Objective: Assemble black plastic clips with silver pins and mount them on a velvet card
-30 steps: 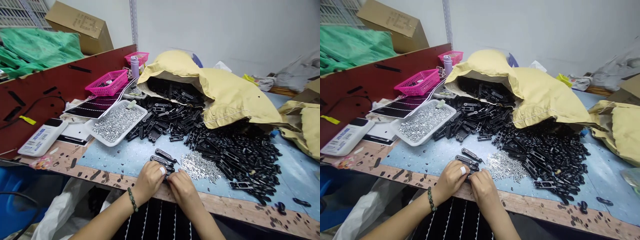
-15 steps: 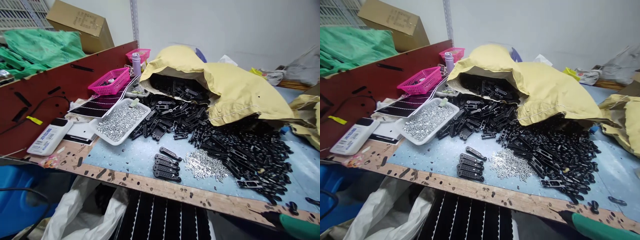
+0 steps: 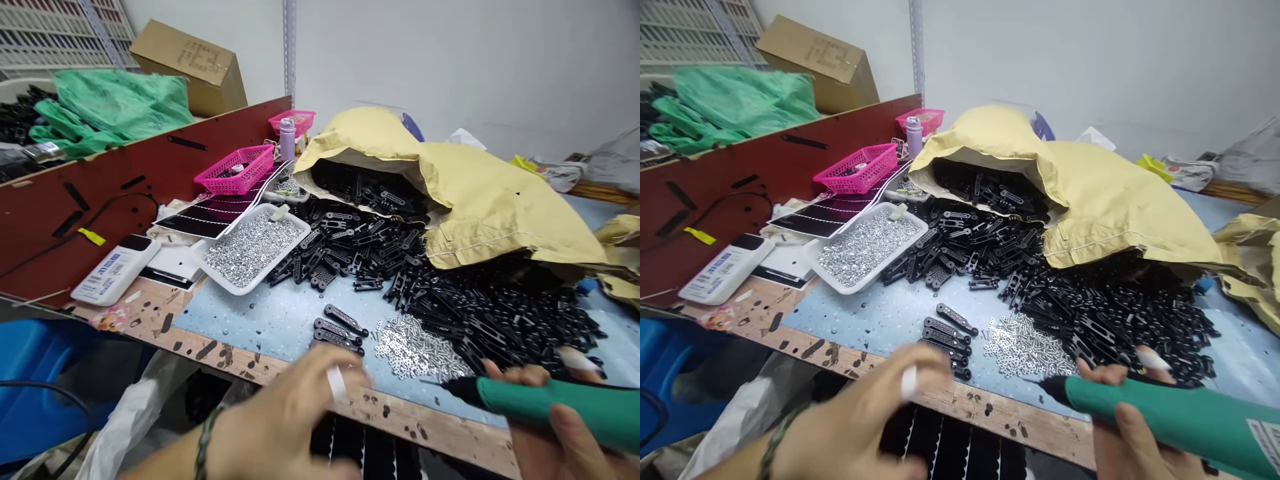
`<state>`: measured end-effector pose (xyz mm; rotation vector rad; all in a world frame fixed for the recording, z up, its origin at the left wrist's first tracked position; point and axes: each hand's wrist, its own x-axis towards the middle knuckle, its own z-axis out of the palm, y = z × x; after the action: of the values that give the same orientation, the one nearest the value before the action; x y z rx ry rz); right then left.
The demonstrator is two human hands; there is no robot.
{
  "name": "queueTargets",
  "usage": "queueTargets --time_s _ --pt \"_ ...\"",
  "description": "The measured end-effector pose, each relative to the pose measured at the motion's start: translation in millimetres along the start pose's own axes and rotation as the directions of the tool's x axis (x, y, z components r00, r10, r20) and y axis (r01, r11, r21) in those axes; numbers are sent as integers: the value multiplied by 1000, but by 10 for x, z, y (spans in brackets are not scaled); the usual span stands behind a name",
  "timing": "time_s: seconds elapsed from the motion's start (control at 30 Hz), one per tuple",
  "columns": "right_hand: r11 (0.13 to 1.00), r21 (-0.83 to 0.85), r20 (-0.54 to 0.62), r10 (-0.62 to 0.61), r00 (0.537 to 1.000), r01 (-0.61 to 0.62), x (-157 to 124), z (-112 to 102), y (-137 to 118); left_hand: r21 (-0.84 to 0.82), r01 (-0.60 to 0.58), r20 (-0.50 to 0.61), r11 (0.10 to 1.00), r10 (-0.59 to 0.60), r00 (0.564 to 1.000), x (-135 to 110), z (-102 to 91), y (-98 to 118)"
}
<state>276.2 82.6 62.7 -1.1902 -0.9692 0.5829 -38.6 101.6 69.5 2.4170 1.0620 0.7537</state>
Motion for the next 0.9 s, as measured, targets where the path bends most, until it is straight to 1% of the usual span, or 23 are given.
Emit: queueTargets --time_s 0.03,0.07,0.1,0.17,0.23,0.3,0.37,0.43,0.5,0.6,0.73,0.9 --pt "997 52 4 55 998 -55 49 154 -32 21 -8 72 1000 6 997 111 42 -153" --pt "992 96 22 77 997 -79 98 316 -62 53 -6 144 999 -2 990 213 100 -304" --pt "990 125 51 64 997 -69 144 481 -85 103 19 189 995 -38 981 302 171 -441" --pt "986 169 111 -33 993 14 220 798 -107 161 27 273 987 -71 960 427 324 -648" --pt "971 225 150 -115 982 80 265 1072 -98 184 30 300 982 -85 950 482 448 -753" --pt "956 279 143 -138 980 94 281 1281 -68 179 33 283 983 -83 956 488 518 -781" --pt "945 316 121 -134 983 90 279 1420 -30 158 35 255 987 -75 964 471 539 -779" --pt "937 339 136 -144 980 90 270 1495 6 132 36 241 991 -68 968 456 536 -776" --pt "931 352 171 -162 972 93 262 1526 37 108 40 238 993 -65 969 450 528 -779" --pt "934 345 214 -177 961 95 263 1535 79 81 39 237 996 -58 970 450 525 -787" --pt "943 325 268 -161 950 68 286 1544 116 75 29 218 997 -45 975 439 532 -784" --pt "955 294 359 -151 921 42 298 1541 105 57 51 196 997 -61 979 441 525 -771"
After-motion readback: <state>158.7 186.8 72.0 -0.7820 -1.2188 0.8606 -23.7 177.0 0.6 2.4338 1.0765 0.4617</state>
